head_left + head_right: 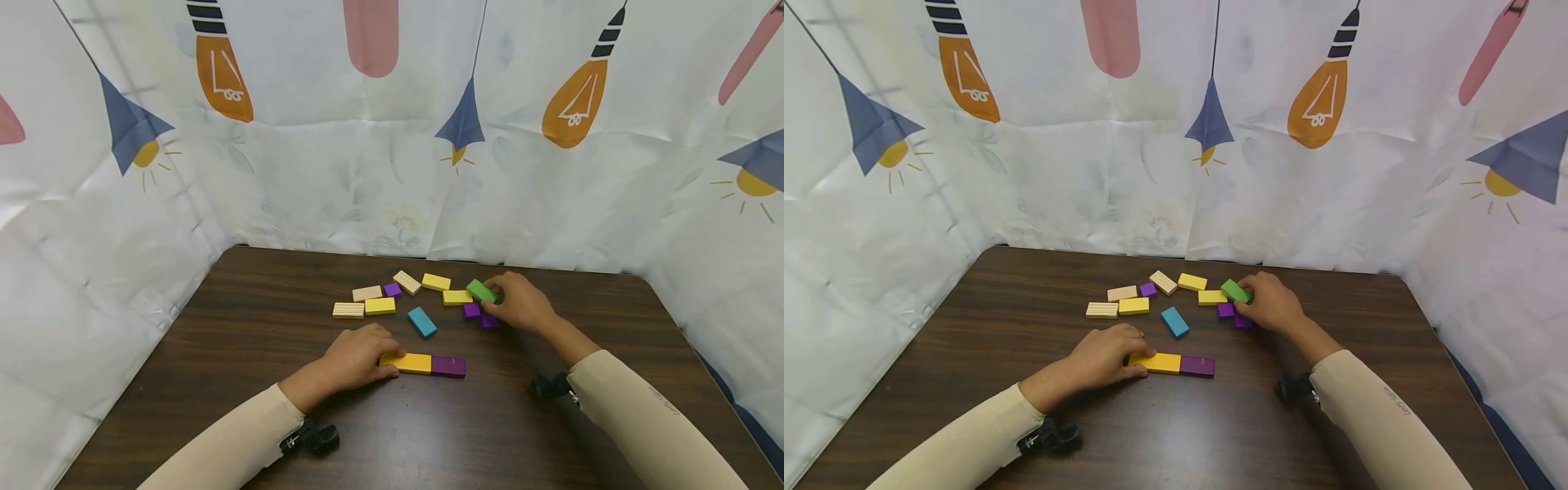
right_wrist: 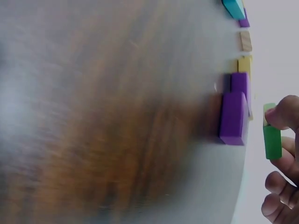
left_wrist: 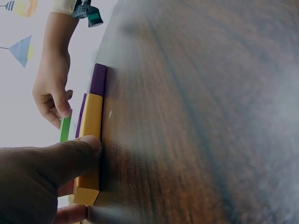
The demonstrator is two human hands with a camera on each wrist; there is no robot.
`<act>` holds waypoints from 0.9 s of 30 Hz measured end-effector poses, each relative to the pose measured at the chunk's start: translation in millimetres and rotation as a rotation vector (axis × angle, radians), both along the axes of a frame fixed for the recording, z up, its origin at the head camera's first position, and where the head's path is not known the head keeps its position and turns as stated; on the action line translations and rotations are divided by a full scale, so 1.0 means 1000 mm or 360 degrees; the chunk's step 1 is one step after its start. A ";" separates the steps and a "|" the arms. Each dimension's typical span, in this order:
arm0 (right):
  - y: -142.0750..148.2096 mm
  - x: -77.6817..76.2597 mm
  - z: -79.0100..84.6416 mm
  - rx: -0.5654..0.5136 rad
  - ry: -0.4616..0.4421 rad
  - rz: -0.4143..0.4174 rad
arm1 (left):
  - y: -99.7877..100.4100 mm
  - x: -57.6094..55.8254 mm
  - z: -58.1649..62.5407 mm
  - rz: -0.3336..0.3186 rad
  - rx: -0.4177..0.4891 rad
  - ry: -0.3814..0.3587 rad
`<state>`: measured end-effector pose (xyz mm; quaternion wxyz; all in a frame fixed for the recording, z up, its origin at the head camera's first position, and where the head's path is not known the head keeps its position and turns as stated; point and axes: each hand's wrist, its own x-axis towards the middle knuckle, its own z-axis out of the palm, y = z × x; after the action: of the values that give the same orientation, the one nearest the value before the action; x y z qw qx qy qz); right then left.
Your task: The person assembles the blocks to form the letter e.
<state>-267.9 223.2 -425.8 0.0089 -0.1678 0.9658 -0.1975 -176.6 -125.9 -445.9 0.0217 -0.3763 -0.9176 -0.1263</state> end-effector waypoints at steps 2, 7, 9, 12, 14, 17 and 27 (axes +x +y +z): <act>-0.001 0.006 0.001 -0.0015 0.0020 0.0013 | 0.000 0.000 0.000 0.0004 -0.0004 -0.0004; -0.005 0.021 -0.001 -0.0038 0.0043 0.0030 | -0.001 -0.001 0.000 0.0010 -0.0008 -0.0004; -0.008 0.026 -0.002 -0.0048 0.0048 0.0048 | -0.001 -0.001 -0.001 0.0008 -0.0004 0.0000; -0.012 0.034 -0.002 -0.0062 0.0056 0.0083 | -0.001 -0.002 -0.001 0.0005 0.0006 0.0003; -0.015 0.038 -0.003 -0.0066 0.0060 0.0099 | -0.001 -0.002 -0.001 0.0002 0.0012 0.0005; -0.018 0.044 -0.005 -0.0066 0.0054 0.0107 | -0.001 -0.001 -0.001 0.0001 0.0012 0.0001; -0.028 0.060 -0.013 -0.0027 0.0031 0.0115 | -0.002 -0.001 -0.001 -0.0001 0.0004 -0.0008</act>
<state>-208.2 195.7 -438.4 0.0051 -0.2046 0.9574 -0.2037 -178.0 -127.5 -446.8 0.0200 -0.3762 -0.9174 -0.1285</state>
